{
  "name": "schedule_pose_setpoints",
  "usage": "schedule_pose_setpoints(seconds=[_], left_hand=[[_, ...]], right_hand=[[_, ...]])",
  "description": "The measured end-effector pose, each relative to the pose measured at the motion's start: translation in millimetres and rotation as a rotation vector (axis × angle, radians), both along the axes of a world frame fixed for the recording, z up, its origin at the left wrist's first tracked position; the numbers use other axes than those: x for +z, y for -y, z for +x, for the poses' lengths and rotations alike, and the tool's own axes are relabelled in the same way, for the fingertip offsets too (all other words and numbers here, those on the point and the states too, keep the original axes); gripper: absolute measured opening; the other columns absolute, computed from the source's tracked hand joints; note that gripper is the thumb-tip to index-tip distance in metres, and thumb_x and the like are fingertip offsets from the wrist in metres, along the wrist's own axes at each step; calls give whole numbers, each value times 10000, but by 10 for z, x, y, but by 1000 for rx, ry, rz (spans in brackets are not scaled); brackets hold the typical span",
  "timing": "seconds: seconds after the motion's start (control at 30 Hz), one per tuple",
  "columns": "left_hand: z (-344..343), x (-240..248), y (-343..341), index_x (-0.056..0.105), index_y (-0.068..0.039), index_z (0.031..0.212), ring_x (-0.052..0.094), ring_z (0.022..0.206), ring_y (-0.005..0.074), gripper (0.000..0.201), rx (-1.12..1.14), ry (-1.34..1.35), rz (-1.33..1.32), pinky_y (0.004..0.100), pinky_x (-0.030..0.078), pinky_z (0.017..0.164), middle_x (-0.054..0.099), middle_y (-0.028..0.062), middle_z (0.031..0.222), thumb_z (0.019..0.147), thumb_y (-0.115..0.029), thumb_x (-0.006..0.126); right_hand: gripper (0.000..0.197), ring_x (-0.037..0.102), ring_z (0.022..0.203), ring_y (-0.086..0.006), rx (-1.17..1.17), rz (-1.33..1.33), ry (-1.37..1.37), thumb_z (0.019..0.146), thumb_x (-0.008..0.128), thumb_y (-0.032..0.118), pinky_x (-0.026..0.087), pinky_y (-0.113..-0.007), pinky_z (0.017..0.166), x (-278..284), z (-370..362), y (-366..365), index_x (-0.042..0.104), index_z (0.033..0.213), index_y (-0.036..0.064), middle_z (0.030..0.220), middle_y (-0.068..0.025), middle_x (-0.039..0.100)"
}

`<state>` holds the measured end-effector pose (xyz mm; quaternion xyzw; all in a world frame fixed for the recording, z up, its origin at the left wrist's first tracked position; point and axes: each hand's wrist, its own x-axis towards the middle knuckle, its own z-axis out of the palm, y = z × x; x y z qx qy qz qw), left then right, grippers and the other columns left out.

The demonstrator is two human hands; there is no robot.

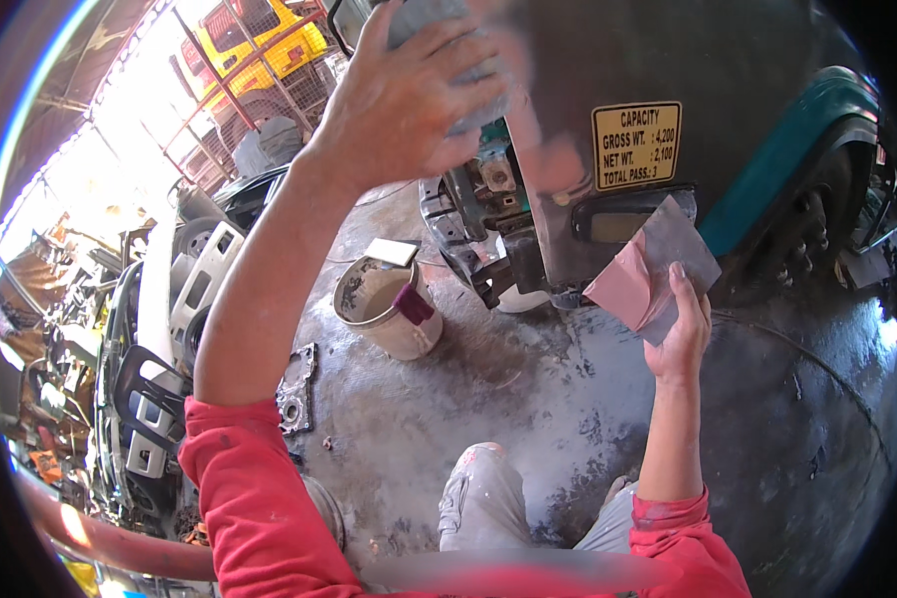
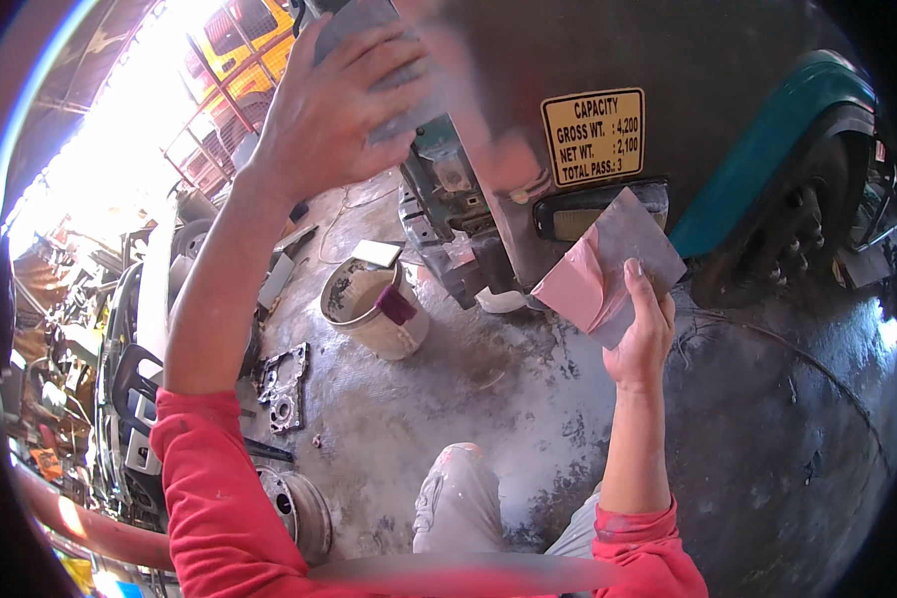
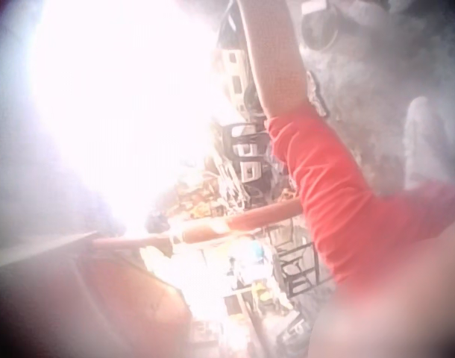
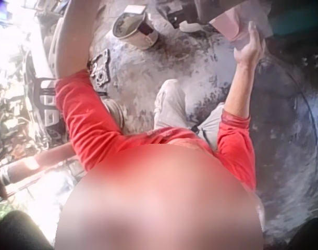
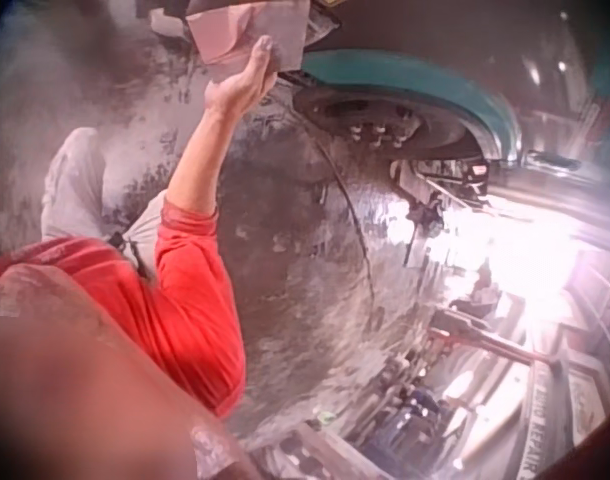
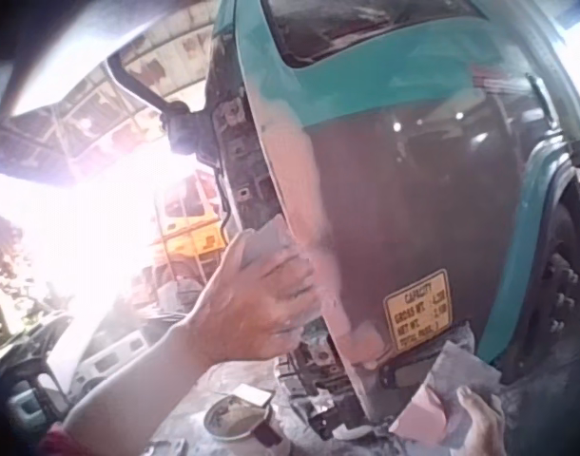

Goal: The person sands the body of a teal truck using a sanding block and sandpaper. They move between the front fender and the side door area, applying pressure to smooth the painted surface.

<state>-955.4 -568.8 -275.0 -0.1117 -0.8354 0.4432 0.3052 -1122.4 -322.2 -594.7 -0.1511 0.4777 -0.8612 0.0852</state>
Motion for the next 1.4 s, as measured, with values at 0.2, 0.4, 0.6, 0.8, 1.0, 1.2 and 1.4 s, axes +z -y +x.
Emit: schedule_pose_setpoints(seconds=[0.2, 0.4, 0.6, 0.8, 1.0, 1.2, 1.4], left_hand=[[-237, 46, 257, 774, -253, 1239, 549, 1415, 264, 417, -59, 36, -19, 738, 349, 1166, 630, 9, 1383, 825, -301, 792], [34, 108, 252, 749, -257, 1334, 543, 1465, 220, 547, -16, -39, -40, 624, 347, 1225, 648, -32, 1472, 798, -306, 848], [-345, 202, -71, 760, -242, 1198, 577, 1341, 262, 399, -35, -43, 72, 632, 388, 1103, 637, 21, 1316, 809, -329, 796], [-205, -271, 36, 756, -259, 1287, 570, 1392, 243, 508, 86, -29, -35, 627, 363, 1178, 648, -16, 1401, 788, -299, 840], [19, -28, 79, 754, -291, 1271, 563, 1420, 206, 482, 58, -88, 34, 642, 353, 1193, 651, -43, 1400, 798, -333, 836], [-255, 199, 49, 791, -234, 1228, 590, 1299, 298, 414, -7, -53, 14, 617, 397, 1114, 642, 45, 1288, 823, -321, 790], [-23, -47, 221, 773, -264, 1330, 550, 1463, 247, 558, 102, -46, 25, 594, 343, 1251, 639, 2, 1487, 781, -296, 871]], right_hand=[[387, 642, 1316, -306, -84, 198, -363, 1084, 726, 239, 585, -449, 1112, -138, -147, -79, 726, 1447, 108, 1415, -154, 542], [352, 627, 1319, -304, -16, -113, -36, 1118, 659, 186, 614, -462, 1082, 0, -206, -143, 721, 1459, 128, 1413, -171, 555], [398, 626, 1345, -257, -38, 22, -64, 1056, 753, 247, 549, -432, 1117, 66, -189, -155, 672, 1384, 36, 1401, -107, 640], [429, 624, 1356, -259, 20, -128, 164, 1048, 761, 273, 541, -428, 1120, 152, -151, -144, 669, 1377, 14, 1413, -105, 645], [478, 608, 1393, -273, -26, -113, 143, 1045, 761, 280, 539, -440, 1134, 231, -182, -249, 641, 1419, 7, 1418, -117, 628], [397, 618, 1379, -293, -90, 121, -38, 1088, 708, 300, 597, -478, 1097, 153, -172, -242, 736, 1398, 54, 1365, -132, 537], [434, 620, 1377, -300, -51, -49, 135, 1080, 711, 337, 599, -493, 1100, 225, -218, -379, 750, 1379, 24, 1344, -123, 503]])
